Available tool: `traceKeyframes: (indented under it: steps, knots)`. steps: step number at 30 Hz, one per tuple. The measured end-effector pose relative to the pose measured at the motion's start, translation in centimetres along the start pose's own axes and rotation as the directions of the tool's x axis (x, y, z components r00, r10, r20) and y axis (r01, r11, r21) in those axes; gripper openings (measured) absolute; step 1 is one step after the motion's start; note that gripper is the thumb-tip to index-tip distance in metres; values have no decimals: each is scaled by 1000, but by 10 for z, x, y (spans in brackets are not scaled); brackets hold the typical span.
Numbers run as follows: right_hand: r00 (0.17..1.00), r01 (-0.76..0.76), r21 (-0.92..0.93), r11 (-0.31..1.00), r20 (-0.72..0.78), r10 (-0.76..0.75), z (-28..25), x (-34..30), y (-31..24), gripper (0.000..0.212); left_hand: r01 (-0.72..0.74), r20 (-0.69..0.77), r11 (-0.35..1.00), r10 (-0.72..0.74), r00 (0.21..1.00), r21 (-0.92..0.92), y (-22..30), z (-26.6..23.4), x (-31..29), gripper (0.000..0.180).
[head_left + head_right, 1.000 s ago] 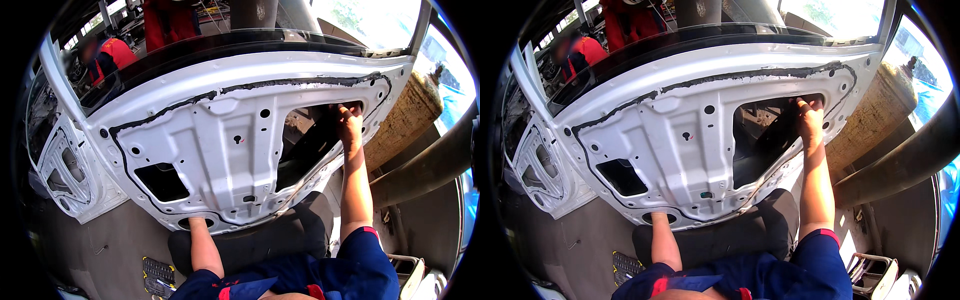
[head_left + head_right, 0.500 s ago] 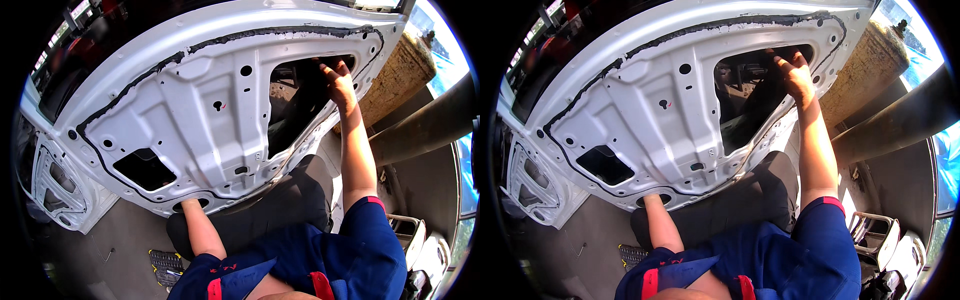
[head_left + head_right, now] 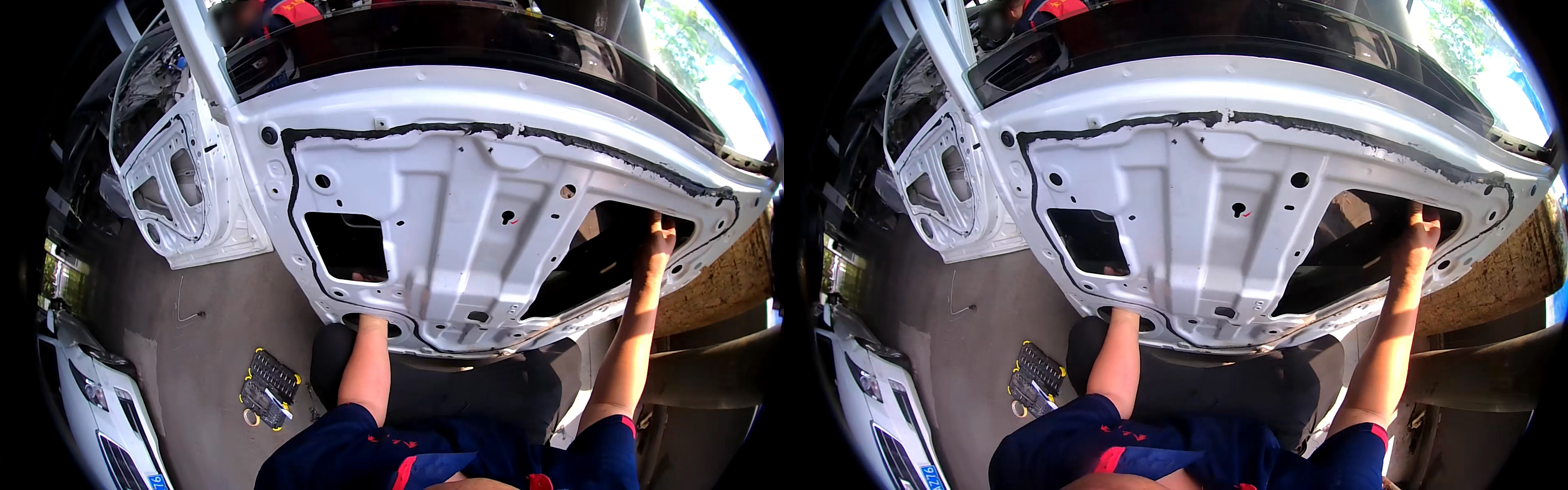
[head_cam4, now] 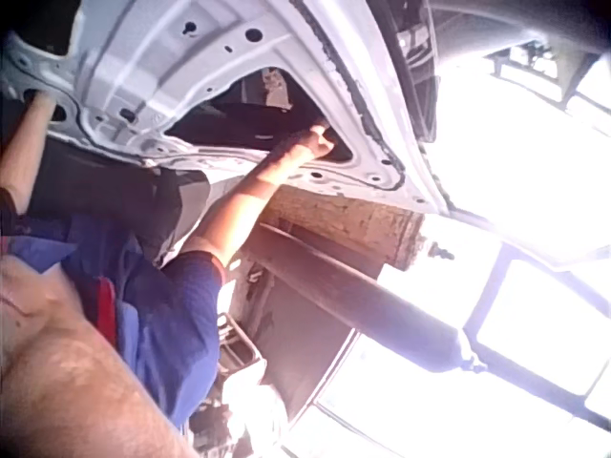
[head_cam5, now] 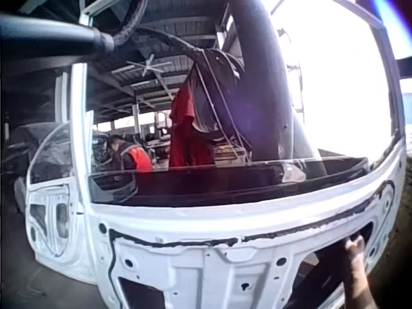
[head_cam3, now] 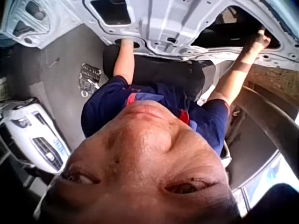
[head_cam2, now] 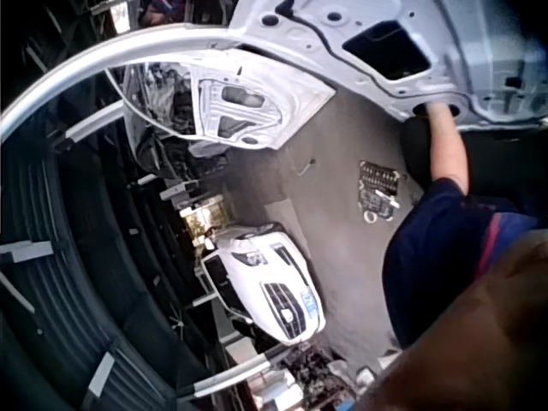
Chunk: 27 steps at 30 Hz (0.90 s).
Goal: The person installs a window glass into a car door frame, then walks to retrieve a door panel and a metal trim piece. They fit the trim piece onto the door panel and return to the car to install the window glass again, adjusting it into place within the door frame.
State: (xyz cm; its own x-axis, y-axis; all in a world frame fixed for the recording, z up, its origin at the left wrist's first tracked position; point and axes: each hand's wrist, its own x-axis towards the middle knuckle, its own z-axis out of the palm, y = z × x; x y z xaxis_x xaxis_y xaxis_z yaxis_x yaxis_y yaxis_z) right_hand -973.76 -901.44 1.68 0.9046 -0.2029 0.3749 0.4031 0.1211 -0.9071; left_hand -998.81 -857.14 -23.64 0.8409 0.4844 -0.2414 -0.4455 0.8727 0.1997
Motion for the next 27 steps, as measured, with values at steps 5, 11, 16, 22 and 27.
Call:
traceKeyframes:
  steps: [5,11,16,22,27]
  knots:
    - [999,-18,52,998,-26,19,8,2,0,48,-42,-17,999,42,999,-9,5,-2,-9,56]
    - [1000,-11,132,991,-16,13,12,1,-8,42,-72,-15,997,72,997,9,4,3,-13,56]
    - [999,32,113,993,-26,-29,10,2,-8,40,-83,-21,996,83,996,13,0,7,-12,56]
    - [1000,-21,162,987,0,21,15,0,-13,45,-80,-48,997,81,996,22,-5,5,-17,55]
    - [997,-62,122,991,-47,68,9,5,-4,39,-63,-61,996,67,996,60,-7,-8,-20,55]
